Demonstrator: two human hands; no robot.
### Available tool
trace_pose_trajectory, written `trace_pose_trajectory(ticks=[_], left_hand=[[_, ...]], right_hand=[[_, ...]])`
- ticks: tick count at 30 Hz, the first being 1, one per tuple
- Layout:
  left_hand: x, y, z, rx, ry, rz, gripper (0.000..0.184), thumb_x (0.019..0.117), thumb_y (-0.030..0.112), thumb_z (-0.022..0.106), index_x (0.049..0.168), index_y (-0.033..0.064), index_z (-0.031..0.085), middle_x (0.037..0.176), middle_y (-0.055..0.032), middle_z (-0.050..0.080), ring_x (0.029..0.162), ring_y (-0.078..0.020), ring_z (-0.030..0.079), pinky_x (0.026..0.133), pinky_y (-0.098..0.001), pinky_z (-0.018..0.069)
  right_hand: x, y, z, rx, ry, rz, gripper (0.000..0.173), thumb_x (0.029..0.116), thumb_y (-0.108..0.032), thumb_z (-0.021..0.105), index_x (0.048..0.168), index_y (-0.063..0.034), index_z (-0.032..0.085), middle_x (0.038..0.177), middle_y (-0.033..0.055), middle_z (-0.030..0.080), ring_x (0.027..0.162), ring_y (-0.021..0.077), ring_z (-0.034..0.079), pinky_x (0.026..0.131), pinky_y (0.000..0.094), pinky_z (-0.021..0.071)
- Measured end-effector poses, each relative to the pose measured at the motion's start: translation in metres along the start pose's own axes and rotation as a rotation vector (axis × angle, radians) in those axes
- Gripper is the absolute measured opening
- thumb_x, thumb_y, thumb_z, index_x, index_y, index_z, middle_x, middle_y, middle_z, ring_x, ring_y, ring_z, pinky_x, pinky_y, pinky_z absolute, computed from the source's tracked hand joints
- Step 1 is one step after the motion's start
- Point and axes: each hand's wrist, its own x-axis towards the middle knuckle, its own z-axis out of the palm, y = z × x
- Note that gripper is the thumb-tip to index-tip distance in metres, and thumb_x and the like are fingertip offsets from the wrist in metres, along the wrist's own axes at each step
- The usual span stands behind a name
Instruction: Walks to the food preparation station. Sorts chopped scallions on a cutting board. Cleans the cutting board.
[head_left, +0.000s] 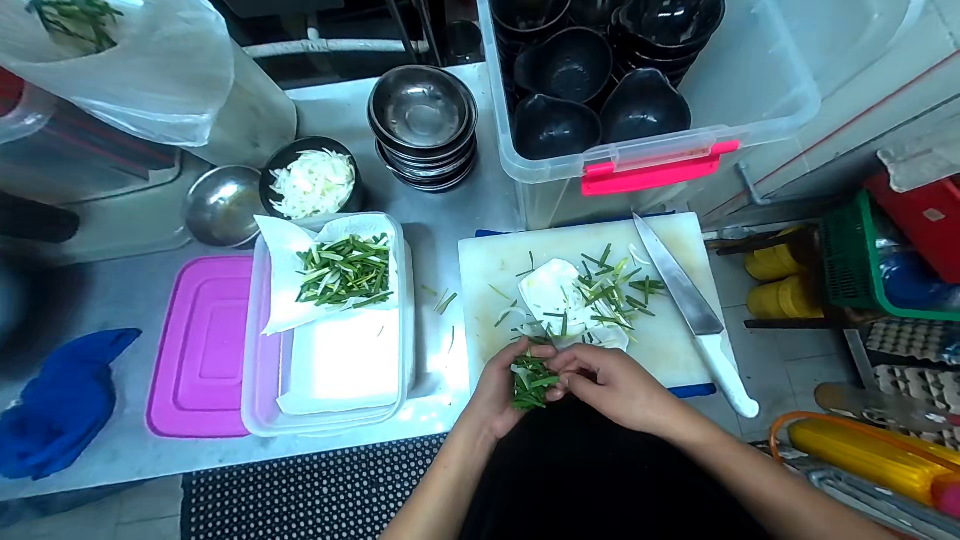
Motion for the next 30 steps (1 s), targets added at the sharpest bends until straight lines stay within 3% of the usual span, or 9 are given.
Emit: trace_pose_trajectory(ticks=[5, 9, 13, 16, 18, 19, 22, 26, 30], left_hand=[[0.002, 0.000, 0.001, 0.004, 0.022, -0.015, 0.051, 0.1077, 0.042, 0.037, 0.106, 0.0058, 0.072, 0.097, -0.0156, 0.071, 0.087, -0.0251, 0.071, 0.077, -0.0408, 0.0607], [0.002, 0.001, 0.000, -0.017, 0.008, -0.031, 0.053, 0.1086, 0.042, 0.035, 0.106, 0.0039, 0.072, 0.098, -0.0174, 0.071, 0.087, -0.0272, 0.071, 0.078, -0.0425, 0.0606], [0.003, 0.001, -0.006, -0.096, 0.021, -0.050, 0.055, 0.1095, 0.043, 0.031, 0.107, 0.0038, 0.069, 0.093, -0.0172, 0.069, 0.080, -0.0278, 0.070, 0.072, -0.0404, 0.0606], [0.004, -0.001, -0.010, -0.169, 0.048, -0.048, 0.054, 0.1086, 0.045, 0.033, 0.106, 0.0042, 0.069, 0.091, -0.0166, 0.068, 0.076, -0.0262, 0.069, 0.068, -0.0380, 0.0598], [0.006, 0.000, -0.013, -0.206, 0.052, -0.052, 0.055, 0.1075, 0.047, 0.034, 0.105, 0.0049, 0.069, 0.090, -0.0154, 0.068, 0.075, -0.0254, 0.068, 0.066, -0.0368, 0.0593], [0.007, 0.001, -0.014, -0.223, 0.055, -0.052, 0.055, 0.1070, 0.048, 0.035, 0.105, 0.0052, 0.069, 0.090, -0.0149, 0.068, 0.075, -0.0253, 0.068, 0.065, -0.0368, 0.0593], [0.008, 0.007, -0.010, -0.279, 0.065, -0.037, 0.051, 0.1049, 0.049, 0.040, 0.103, 0.0072, 0.070, 0.089, -0.0134, 0.068, 0.074, -0.0243, 0.069, 0.063, -0.0362, 0.0595], [0.002, 0.016, 0.002, -0.296, 0.085, 0.004, 0.050, 0.1037, 0.050, 0.041, 0.101, 0.0088, 0.070, 0.088, -0.0127, 0.068, 0.072, -0.0235, 0.069, 0.061, -0.0353, 0.0593], [-0.006, 0.025, 0.002, -0.285, 0.058, 0.038, 0.050, 0.1027, 0.052, 0.043, 0.102, 0.0095, 0.071, 0.089, -0.0116, 0.068, 0.073, -0.0220, 0.069, 0.061, -0.0338, 0.0588]], right_hand=[[0.006, 0.005, 0.006, -0.047, 0.020, -0.100, 0.015, 0.1015, -0.023, 0.063, 0.107, -0.0117, 0.071, 0.094, -0.0032, 0.073, 0.082, 0.0031, 0.070, 0.078, 0.0248, 0.0605], [0.008, 0.012, -0.002, -0.142, 0.057, -0.129, 0.022, 0.1024, -0.034, 0.062, 0.106, -0.0153, 0.072, 0.087, -0.0045, 0.070, 0.078, 0.0045, 0.066, 0.075, 0.0283, 0.0583], [-0.001, 0.026, -0.041, -0.117, 0.338, -0.067, 0.018, 0.1032, -0.025, 0.060, 0.107, -0.0115, 0.071, 0.078, 0.0009, 0.065, 0.064, 0.0129, 0.060, 0.058, 0.0346, 0.0541], [-0.011, 0.039, -0.072, -0.190, 0.548, 0.051, 0.017, 0.1033, -0.024, 0.060, 0.107, -0.0103, 0.069, 0.075, 0.0028, 0.063, 0.060, 0.0162, 0.058, 0.054, 0.0388, 0.0508], [-0.015, 0.049, -0.081, -0.268, 0.581, 0.086, 0.014, 0.1026, -0.024, 0.062, 0.102, -0.0124, 0.070, 0.070, 0.0005, 0.061, 0.056, 0.0146, 0.055, 0.050, 0.0371, 0.0483], [-0.015, 0.053, -0.081, -0.330, 0.550, 0.076, 0.013, 0.1022, -0.022, 0.062, 0.100, -0.0122, 0.071, 0.072, 0.0003, 0.062, 0.058, 0.0146, 0.057, 0.053, 0.0384, 0.0509], [-0.009, 0.061, -0.071, -0.526, 0.407, 0.037, 0.013, 0.1006, -0.021, 0.064, 0.100, -0.0135, 0.074, 0.090, 0.0017, 0.070, 0.078, 0.0169, 0.067, 0.073, 0.0452, 0.0600], [0.000, 0.057, -0.057, -0.644, 0.391, 0.021, 0.010, 0.0976, -0.020, 0.068, 0.101, -0.0161, 0.076, 0.095, 0.0012, 0.070, 0.081, 0.0174, 0.068, 0.072, 0.0446, 0.0598], [0.005, 0.052, -0.051, -0.785, 0.231, 0.098, 0.014, 0.0951, -0.026, 0.071, 0.106, -0.0203, 0.078, 0.104, 0.0039, 0.069, 0.092, 0.0231, 0.069, 0.076, 0.0480, 0.0604]])
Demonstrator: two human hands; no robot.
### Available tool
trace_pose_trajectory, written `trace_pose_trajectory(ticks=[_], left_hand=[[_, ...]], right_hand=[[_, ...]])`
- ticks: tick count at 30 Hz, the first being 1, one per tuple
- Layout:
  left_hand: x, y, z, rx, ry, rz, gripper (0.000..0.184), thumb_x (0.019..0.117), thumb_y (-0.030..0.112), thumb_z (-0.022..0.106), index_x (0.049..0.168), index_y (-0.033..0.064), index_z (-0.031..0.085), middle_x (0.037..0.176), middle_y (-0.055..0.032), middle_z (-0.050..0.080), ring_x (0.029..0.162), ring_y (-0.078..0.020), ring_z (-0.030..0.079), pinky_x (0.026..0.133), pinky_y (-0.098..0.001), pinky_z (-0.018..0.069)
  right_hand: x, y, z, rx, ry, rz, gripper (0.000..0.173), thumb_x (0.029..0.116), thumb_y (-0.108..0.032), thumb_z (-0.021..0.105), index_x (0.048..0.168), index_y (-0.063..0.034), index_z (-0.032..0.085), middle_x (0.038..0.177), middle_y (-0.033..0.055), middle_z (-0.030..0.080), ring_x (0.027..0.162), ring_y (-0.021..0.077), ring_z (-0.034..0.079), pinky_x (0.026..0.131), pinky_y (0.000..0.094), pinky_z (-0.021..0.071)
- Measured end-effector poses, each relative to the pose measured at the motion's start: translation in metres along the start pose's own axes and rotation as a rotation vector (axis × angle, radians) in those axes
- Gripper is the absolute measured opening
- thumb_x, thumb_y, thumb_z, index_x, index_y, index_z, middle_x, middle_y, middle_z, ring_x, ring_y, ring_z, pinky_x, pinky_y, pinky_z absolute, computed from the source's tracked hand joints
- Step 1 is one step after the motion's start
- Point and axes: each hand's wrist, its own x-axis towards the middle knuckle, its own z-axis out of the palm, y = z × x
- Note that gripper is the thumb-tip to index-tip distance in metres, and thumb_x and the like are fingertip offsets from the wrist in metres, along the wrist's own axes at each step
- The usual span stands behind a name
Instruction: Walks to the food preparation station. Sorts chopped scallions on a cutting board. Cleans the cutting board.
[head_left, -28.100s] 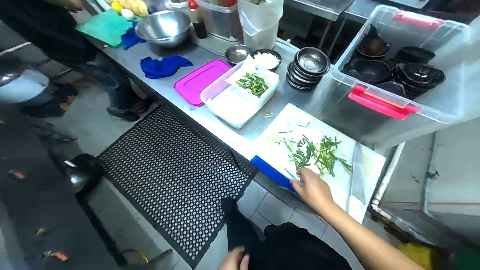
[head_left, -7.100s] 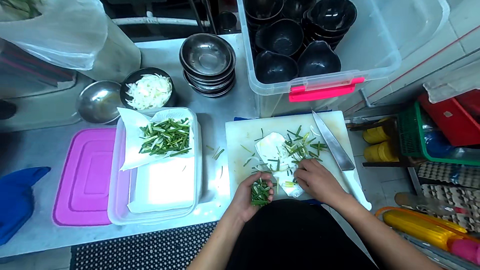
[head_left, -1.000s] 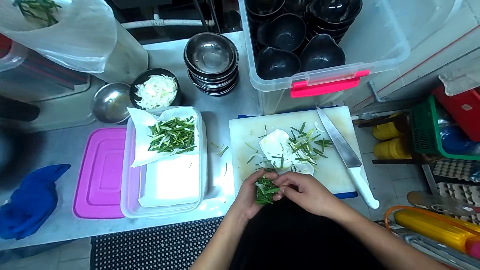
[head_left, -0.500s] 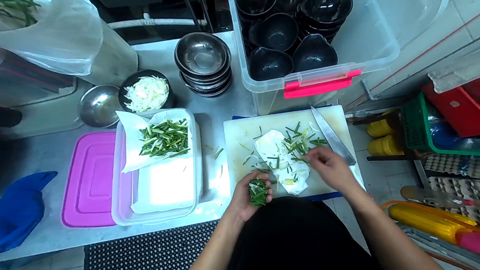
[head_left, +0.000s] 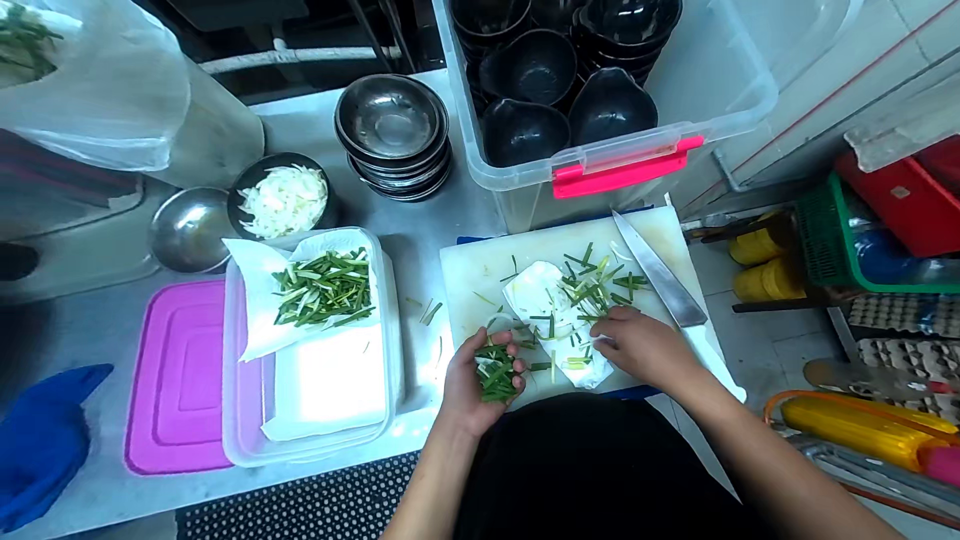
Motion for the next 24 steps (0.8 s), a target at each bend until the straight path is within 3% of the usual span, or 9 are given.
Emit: trace_pose_trajectory(ticks=[5, 7, 11, 13, 17, 24], left_hand=[[-0.003, 0.002, -0.002, 0.013, -0.010, 0.016, 0.051, 0.1032, 0.051, 0.042, 0.102, 0.0090, 0.070, 0.090, -0.0126, 0.068, 0.074, -0.0234, 0.069, 0.062, -0.0349, 0.0588], [-0.003, -0.001, -0.001, 0.033, -0.012, 0.007, 0.051, 0.1046, 0.049, 0.040, 0.102, 0.0080, 0.070, 0.092, -0.0140, 0.068, 0.078, -0.0251, 0.070, 0.066, -0.0375, 0.0604], [0.003, -0.012, -0.002, 0.074, -0.102, -0.052, 0.053, 0.1064, 0.046, 0.039, 0.105, 0.0049, 0.072, 0.100, -0.0178, 0.072, 0.092, -0.0317, 0.072, 0.083, -0.0472, 0.0604], [0.008, -0.016, -0.003, 0.110, -0.157, -0.082, 0.053, 0.1064, 0.046, 0.040, 0.107, 0.0045, 0.073, 0.103, -0.0182, 0.072, 0.096, -0.0310, 0.071, 0.086, -0.0476, 0.0596], [0.009, -0.017, 0.005, 0.152, -0.125, -0.098, 0.050, 0.1046, 0.046, 0.043, 0.107, 0.0056, 0.072, 0.099, -0.0163, 0.071, 0.090, -0.0263, 0.071, 0.082, -0.0429, 0.0602], [0.005, -0.018, 0.004, 0.112, -0.096, -0.107, 0.047, 0.1048, 0.042, 0.045, 0.108, 0.0038, 0.072, 0.103, -0.0202, 0.072, 0.094, -0.0299, 0.072, 0.085, -0.0466, 0.0598]], right_hand=[[-0.004, -0.002, 0.007, -0.031, 0.036, -0.010, 0.008, 0.0938, -0.023, 0.072, 0.098, -0.0179, 0.077, 0.100, 0.0036, 0.066, 0.091, 0.0217, 0.067, 0.074, 0.0442, 0.0601], [-0.009, -0.006, 0.001, 0.116, 0.097, -0.033, 0.009, 0.0949, -0.021, 0.070, 0.099, -0.0151, 0.076, 0.102, 0.0034, 0.066, 0.089, 0.0196, 0.067, 0.076, 0.0434, 0.0602], [-0.024, -0.041, -0.019, 0.548, 0.066, -0.031, 0.014, 0.0976, -0.026, 0.065, 0.102, -0.0156, 0.074, 0.092, -0.0017, 0.066, 0.073, 0.0092, 0.062, 0.066, 0.0319, 0.0567], [-0.027, -0.063, -0.022, 0.682, 0.007, -0.054, 0.017, 0.0991, -0.027, 0.064, 0.103, -0.0142, 0.074, 0.094, -0.0016, 0.068, 0.078, 0.0076, 0.064, 0.070, 0.0289, 0.0579], [-0.023, -0.082, -0.017, 0.756, -0.061, -0.091, 0.020, 0.1019, -0.027, 0.061, 0.104, -0.0140, 0.075, 0.098, -0.0036, 0.071, 0.087, 0.0037, 0.068, 0.080, 0.0253, 0.0593], [-0.020, -0.080, -0.016, 0.525, -0.029, -0.224, 0.032, 0.1083, -0.034, 0.050, 0.118, -0.0163, 0.074, 0.106, -0.0049, 0.072, 0.100, 0.0039, 0.067, 0.093, 0.0275, 0.0559]])
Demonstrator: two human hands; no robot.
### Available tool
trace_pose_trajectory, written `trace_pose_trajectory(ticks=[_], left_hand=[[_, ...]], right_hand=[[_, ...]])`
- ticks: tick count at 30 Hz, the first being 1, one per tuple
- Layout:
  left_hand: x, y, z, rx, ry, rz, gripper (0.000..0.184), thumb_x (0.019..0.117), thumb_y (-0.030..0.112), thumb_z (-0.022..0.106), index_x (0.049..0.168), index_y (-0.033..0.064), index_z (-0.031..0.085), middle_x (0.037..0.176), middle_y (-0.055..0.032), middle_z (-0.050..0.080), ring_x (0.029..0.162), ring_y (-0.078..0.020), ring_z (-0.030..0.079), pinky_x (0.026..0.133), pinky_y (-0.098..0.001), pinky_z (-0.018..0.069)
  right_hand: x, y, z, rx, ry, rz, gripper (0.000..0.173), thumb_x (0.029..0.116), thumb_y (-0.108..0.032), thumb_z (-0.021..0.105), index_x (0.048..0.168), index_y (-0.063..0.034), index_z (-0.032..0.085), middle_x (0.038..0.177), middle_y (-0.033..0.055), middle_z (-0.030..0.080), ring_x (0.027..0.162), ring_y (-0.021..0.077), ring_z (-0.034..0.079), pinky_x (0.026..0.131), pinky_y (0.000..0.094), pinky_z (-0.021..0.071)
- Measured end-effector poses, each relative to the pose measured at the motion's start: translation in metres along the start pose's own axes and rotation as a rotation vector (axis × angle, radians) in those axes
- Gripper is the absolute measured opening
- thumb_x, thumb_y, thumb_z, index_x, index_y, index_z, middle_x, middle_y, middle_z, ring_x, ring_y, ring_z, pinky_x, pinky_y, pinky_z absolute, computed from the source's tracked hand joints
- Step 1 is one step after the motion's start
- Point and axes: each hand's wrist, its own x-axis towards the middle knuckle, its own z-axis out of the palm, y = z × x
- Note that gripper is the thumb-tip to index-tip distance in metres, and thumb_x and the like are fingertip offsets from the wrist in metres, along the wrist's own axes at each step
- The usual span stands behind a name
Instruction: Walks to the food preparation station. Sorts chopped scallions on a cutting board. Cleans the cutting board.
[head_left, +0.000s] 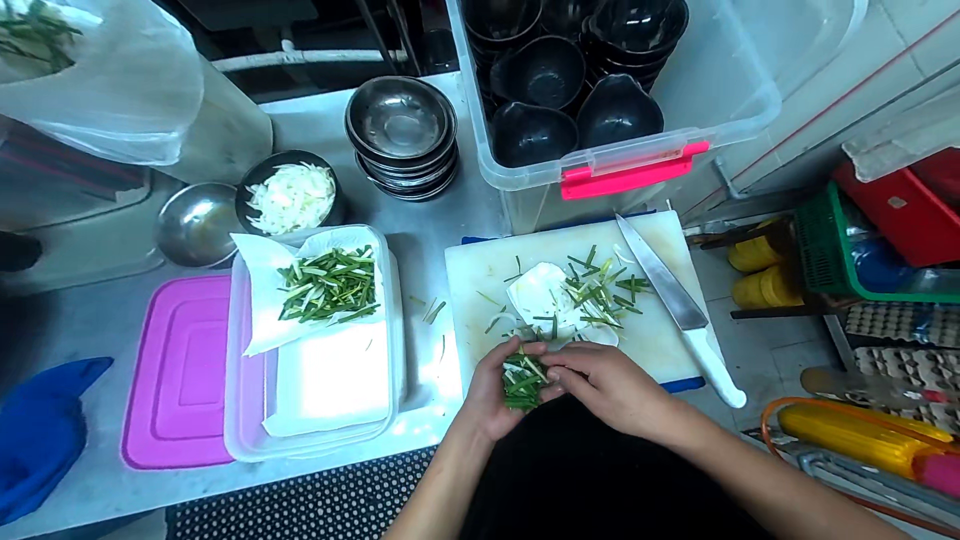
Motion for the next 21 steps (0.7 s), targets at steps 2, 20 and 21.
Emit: trace_pose_trajectory(ticks=[2, 20, 21], left_hand=[[0.000, 0.000, 0.000, -0.004, 0.002, 0.010, 0.049, 0.1055, 0.042, 0.044, 0.108, 0.0027, 0.072, 0.104, -0.0220, 0.071, 0.095, -0.0325, 0.072, 0.085, -0.0485, 0.0602], [0.004, 0.001, -0.004, -0.041, -0.011, -0.008, 0.053, 0.1060, 0.047, 0.040, 0.103, 0.0041, 0.070, 0.091, -0.0158, 0.068, 0.078, -0.0273, 0.070, 0.069, -0.0394, 0.0608], [0.004, 0.002, -0.004, -0.044, -0.014, -0.007, 0.053, 0.1062, 0.046, 0.039, 0.103, 0.0038, 0.070, 0.091, -0.0159, 0.068, 0.079, -0.0274, 0.070, 0.069, -0.0395, 0.0606]], right_hand=[[-0.002, 0.003, -0.003, 0.000, 0.057, -0.019, 0.028, 0.1079, -0.030, 0.051, 0.117, -0.0189, 0.075, 0.106, -0.0072, 0.072, 0.097, 0.0018, 0.067, 0.089, 0.0253, 0.0574], [0.022, 0.090, -0.061, -0.317, 0.246, 0.409, 0.016, 0.1012, -0.018, 0.060, 0.104, -0.0095, 0.074, 0.098, 0.0105, 0.071, 0.094, 0.0289, 0.069, 0.083, 0.0564, 0.0563], [0.028, 0.087, -0.059, -0.338, 0.222, 0.428, 0.016, 0.1010, -0.019, 0.060, 0.102, -0.0104, 0.073, 0.097, 0.0096, 0.071, 0.094, 0.0285, 0.069, 0.083, 0.0560, 0.0563]])
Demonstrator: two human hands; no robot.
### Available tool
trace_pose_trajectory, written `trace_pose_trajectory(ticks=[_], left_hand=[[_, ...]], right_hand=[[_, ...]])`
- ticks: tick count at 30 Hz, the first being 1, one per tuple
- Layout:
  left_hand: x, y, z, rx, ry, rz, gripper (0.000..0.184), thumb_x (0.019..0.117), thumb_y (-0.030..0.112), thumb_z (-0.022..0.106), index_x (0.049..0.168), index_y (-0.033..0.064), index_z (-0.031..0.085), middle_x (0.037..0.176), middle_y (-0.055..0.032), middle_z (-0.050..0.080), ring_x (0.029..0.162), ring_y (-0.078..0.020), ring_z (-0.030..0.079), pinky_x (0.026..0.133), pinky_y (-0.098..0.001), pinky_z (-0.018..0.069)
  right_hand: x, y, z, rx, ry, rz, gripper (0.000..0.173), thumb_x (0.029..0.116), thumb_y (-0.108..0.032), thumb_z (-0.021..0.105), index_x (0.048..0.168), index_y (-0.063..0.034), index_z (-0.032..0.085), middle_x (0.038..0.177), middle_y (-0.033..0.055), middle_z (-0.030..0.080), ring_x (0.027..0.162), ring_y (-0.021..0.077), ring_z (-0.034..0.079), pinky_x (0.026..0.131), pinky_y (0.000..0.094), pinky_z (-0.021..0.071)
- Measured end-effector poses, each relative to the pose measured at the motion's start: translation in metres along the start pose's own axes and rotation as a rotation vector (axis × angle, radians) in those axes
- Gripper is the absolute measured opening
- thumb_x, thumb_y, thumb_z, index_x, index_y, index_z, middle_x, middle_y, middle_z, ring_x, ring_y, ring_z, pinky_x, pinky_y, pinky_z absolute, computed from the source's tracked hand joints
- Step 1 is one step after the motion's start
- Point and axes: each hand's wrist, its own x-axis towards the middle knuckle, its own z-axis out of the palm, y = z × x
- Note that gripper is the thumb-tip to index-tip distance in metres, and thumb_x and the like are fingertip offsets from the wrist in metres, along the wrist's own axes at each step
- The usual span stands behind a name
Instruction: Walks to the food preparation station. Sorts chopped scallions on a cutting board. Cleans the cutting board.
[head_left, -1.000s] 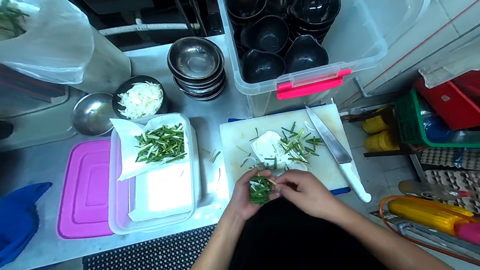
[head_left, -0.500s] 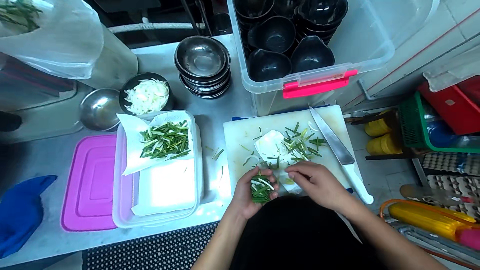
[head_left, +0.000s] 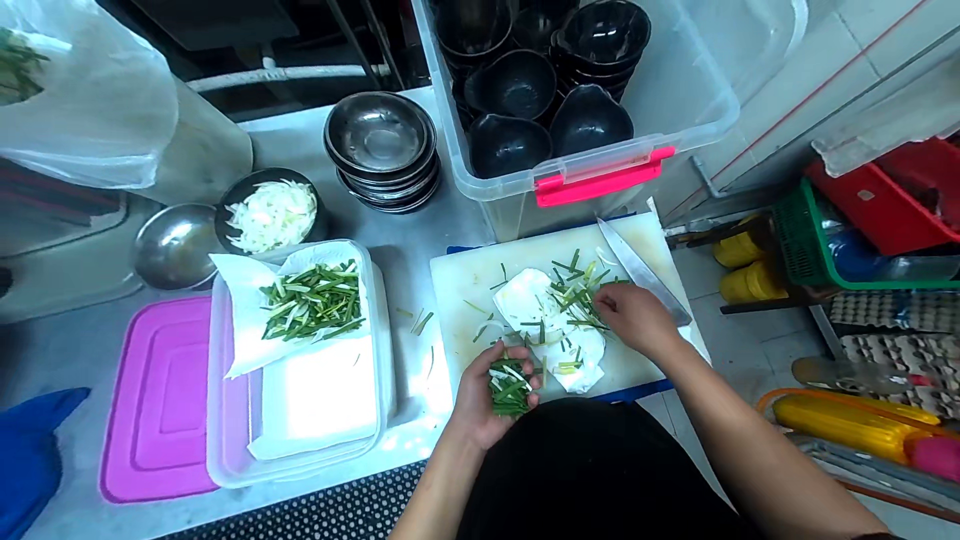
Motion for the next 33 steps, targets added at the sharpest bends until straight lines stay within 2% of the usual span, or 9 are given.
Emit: trace_pose_trajectory(ticks=[3, 8, 12, 17, 20, 23, 27, 31, 33], left_hand=[[-0.002, 0.000, -0.002, -0.006, 0.003, 0.010, 0.052, 0.1064, 0.045, 0.039, 0.103, 0.0036, 0.070, 0.091, -0.0158, 0.068, 0.079, -0.0274, 0.070, 0.068, -0.0398, 0.0603], [-0.003, 0.000, -0.006, -0.007, -0.003, 0.031, 0.051, 0.1062, 0.045, 0.040, 0.102, 0.0039, 0.070, 0.092, -0.0158, 0.068, 0.079, -0.0275, 0.070, 0.068, -0.0396, 0.0602], [-0.001, -0.002, -0.005, 0.004, -0.007, 0.036, 0.052, 0.1065, 0.045, 0.038, 0.103, 0.0043, 0.070, 0.092, -0.0158, 0.068, 0.080, -0.0273, 0.070, 0.069, -0.0391, 0.0603], [-0.002, -0.001, -0.005, 0.017, -0.008, 0.041, 0.053, 0.1067, 0.046, 0.037, 0.104, 0.0049, 0.070, 0.093, -0.0150, 0.068, 0.080, -0.0264, 0.069, 0.068, -0.0384, 0.0601], [-0.002, -0.001, -0.006, 0.010, -0.002, 0.042, 0.052, 0.1063, 0.045, 0.038, 0.103, 0.0046, 0.070, 0.093, -0.0155, 0.068, 0.079, -0.0269, 0.070, 0.068, -0.0385, 0.0601], [-0.002, -0.001, -0.005, 0.021, -0.005, 0.035, 0.053, 0.1066, 0.046, 0.037, 0.104, 0.0042, 0.070, 0.093, -0.0158, 0.068, 0.080, -0.0270, 0.069, 0.068, -0.0387, 0.0601], [0.000, 0.000, -0.001, 0.043, -0.002, 0.026, 0.052, 0.1068, 0.045, 0.037, 0.105, 0.0040, 0.070, 0.093, -0.0160, 0.068, 0.080, -0.0270, 0.070, 0.068, -0.0388, 0.0602], [-0.001, 0.001, 0.001, 0.067, -0.001, 0.038, 0.052, 0.1073, 0.043, 0.036, 0.105, 0.0038, 0.070, 0.092, -0.0154, 0.068, 0.079, -0.0267, 0.069, 0.068, -0.0387, 0.0601], [-0.003, 0.001, -0.004, 0.053, -0.012, 0.043, 0.052, 0.1072, 0.044, 0.036, 0.106, 0.0040, 0.070, 0.093, -0.0152, 0.068, 0.080, -0.0264, 0.069, 0.068, -0.0385, 0.0600]], right_hand=[[0.007, -0.012, 0.003, -0.113, -0.106, 0.099, 0.018, 0.1001, -0.023, 0.060, 0.098, -0.0117, 0.074, 0.098, 0.0099, 0.072, 0.096, 0.0305, 0.069, 0.082, 0.0578, 0.0554], [0.005, -0.017, 0.002, -0.171, -0.114, 0.138, 0.025, 0.0991, -0.035, 0.065, 0.106, -0.0118, 0.073, 0.110, 0.0110, 0.070, 0.104, 0.0322, 0.068, 0.084, 0.0580, 0.0558], [0.001, -0.013, 0.008, -0.129, -0.118, 0.100, 0.018, 0.0979, -0.027, 0.065, 0.100, -0.0112, 0.073, 0.109, 0.0102, 0.069, 0.101, 0.0304, 0.067, 0.082, 0.0562, 0.0565], [-0.005, 0.000, 0.014, 0.017, 0.003, 0.074, 0.010, 0.0953, -0.019, 0.065, 0.095, -0.0114, 0.072, 0.096, 0.0078, 0.067, 0.088, 0.0261, 0.066, 0.075, 0.0529, 0.0556], [-0.009, 0.004, 0.016, -0.007, 0.008, 0.068, 0.015, 0.0979, -0.019, 0.063, 0.105, -0.0108, 0.073, 0.100, 0.0092, 0.068, 0.092, 0.0273, 0.067, 0.079, 0.0535, 0.0561], [-0.010, -0.001, 0.017, -0.112, -0.021, 0.056, 0.020, 0.0995, -0.028, 0.064, 0.107, -0.0115, 0.073, 0.107, 0.0094, 0.069, 0.097, 0.0282, 0.068, 0.082, 0.0538, 0.0572], [-0.006, -0.012, 0.014, -0.191, -0.077, 0.081, 0.020, 0.0990, -0.028, 0.062, 0.098, -0.0122, 0.074, 0.104, 0.0083, 0.070, 0.099, 0.0284, 0.068, 0.080, 0.0521, 0.0572], [-0.007, 0.003, 0.012, 0.177, 0.006, 0.083, 0.012, 0.0936, -0.022, 0.067, 0.093, -0.0106, 0.071, 0.093, 0.0086, 0.066, 0.086, 0.0261, 0.066, 0.074, 0.0534, 0.0555], [-0.013, 0.009, 0.002, 0.437, 0.026, 0.098, 0.012, 0.0933, -0.017, 0.070, 0.097, -0.0060, 0.069, 0.089, 0.0110, 0.065, 0.080, 0.0254, 0.063, 0.072, 0.0508, 0.0538]])
